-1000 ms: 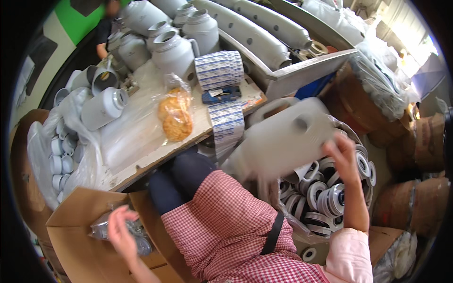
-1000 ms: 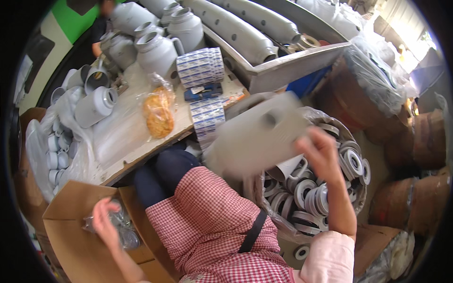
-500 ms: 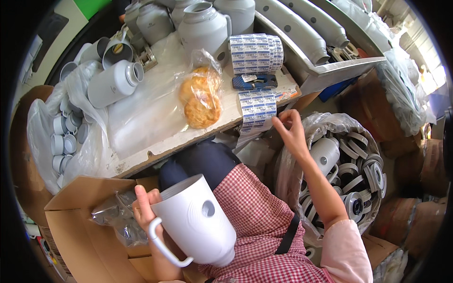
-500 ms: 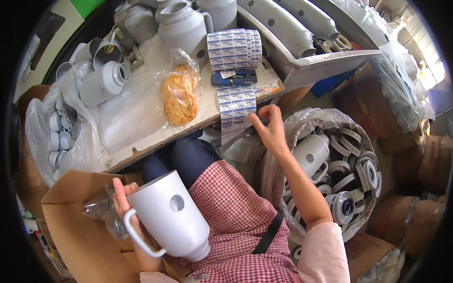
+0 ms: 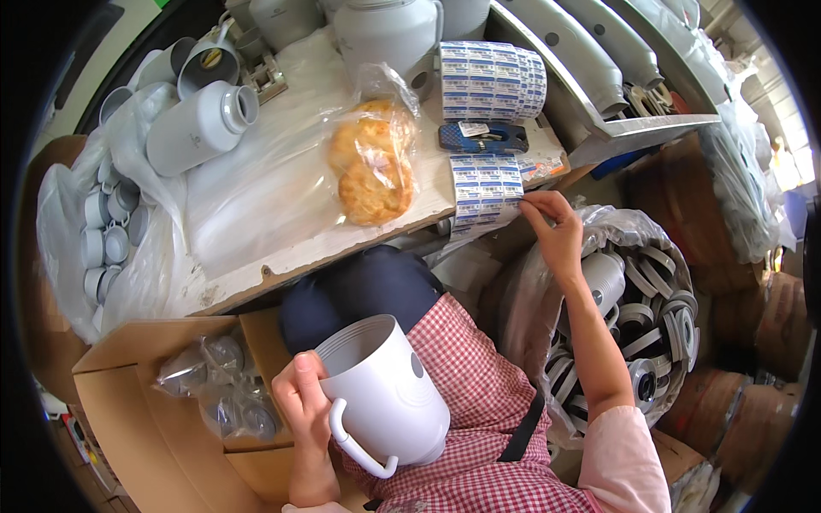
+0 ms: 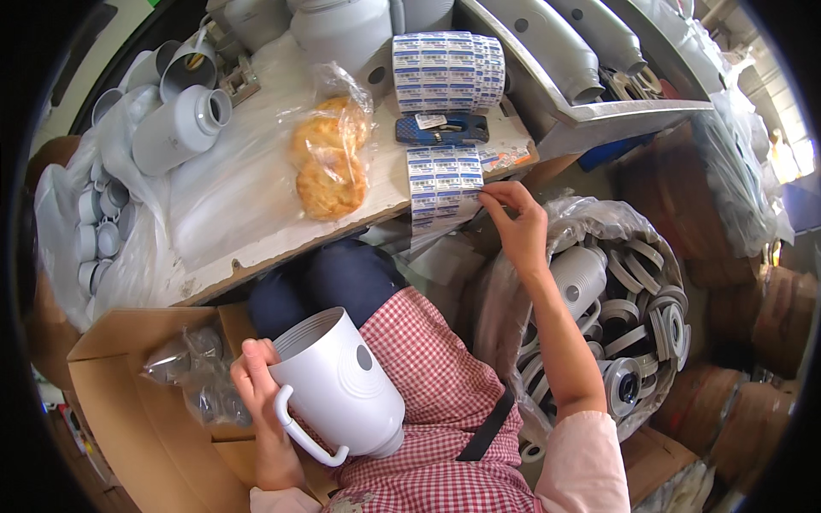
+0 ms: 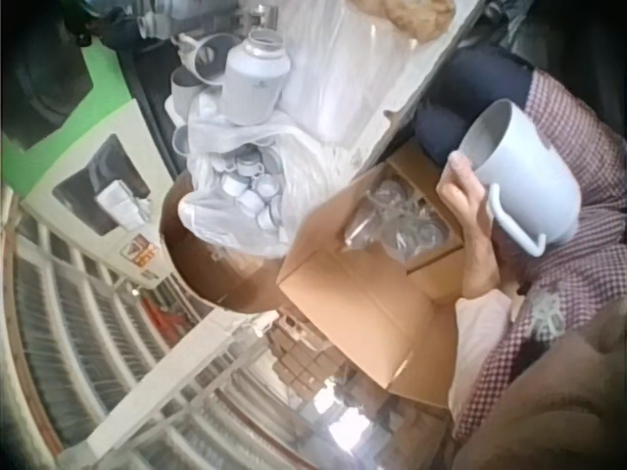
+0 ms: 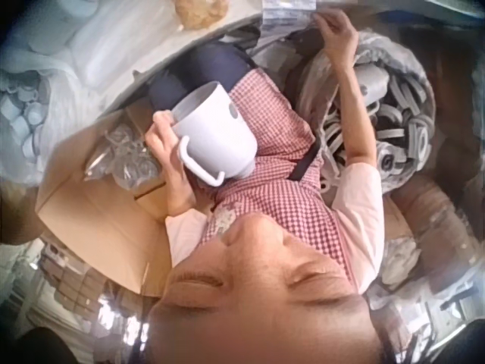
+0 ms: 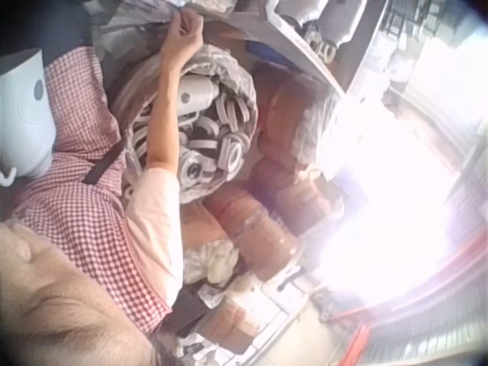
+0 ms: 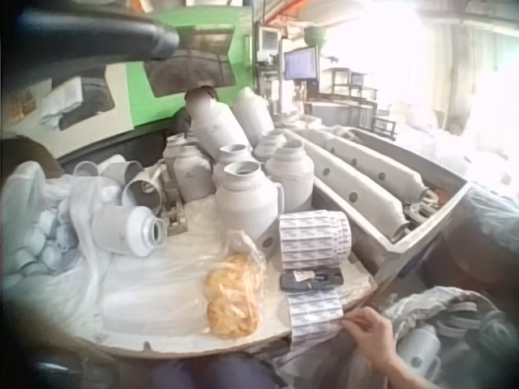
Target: The person assembles and packs gray thermos flasks. They place lids on the flasks, wrap each in a clear plastic bag, and place the wrapped units into a cardboard box. The person also applies a label to the side of each flask before bagging.
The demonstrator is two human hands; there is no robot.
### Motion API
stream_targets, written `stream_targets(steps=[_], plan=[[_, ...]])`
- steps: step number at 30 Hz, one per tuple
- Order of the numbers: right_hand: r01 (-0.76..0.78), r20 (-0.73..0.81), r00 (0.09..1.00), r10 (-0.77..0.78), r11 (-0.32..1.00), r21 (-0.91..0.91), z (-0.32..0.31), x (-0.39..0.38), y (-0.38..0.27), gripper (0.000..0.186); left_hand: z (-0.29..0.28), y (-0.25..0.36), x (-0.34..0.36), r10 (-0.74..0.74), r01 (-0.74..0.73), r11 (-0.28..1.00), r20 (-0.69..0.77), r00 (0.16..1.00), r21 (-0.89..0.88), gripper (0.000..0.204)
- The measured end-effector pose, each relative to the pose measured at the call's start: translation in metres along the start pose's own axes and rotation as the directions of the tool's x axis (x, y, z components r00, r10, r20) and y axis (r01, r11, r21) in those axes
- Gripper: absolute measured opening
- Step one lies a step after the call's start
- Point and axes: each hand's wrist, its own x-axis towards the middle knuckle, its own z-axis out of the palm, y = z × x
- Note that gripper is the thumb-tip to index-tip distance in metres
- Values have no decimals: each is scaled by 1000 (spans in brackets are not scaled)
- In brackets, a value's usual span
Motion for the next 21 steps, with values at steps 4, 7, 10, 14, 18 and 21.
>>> stream_targets(steps=[4,7,10,14,18,21], plan=[[161,-33,985,-172,964,-210,-1,-10,-19,13,-17,-14,-3,116,-87,945,76,990,-316,40],[488,49,820,-571,651,-581,0,-37,-57,16,-32,-15,-9,191,-115,942,224,956,-315,15],[336,179,938,-297,903,-266,7,-83,-107,14,-38,-7,-18,196,-111,950,285,938,-291,26],[-615,782,599,171,724,312,28,-115,-152,11,-28,9,-27,104,-71,990,304,947,-118,20],[-497,749,642,162,832,246,58,-126,-170,12,-22,24,-30,171,-154,985,297,939,-78,18],[-355,713,690,123,916,186,68,-131,-177,12,-20,28,-31,195,-187,981,247,949,-53,18]])
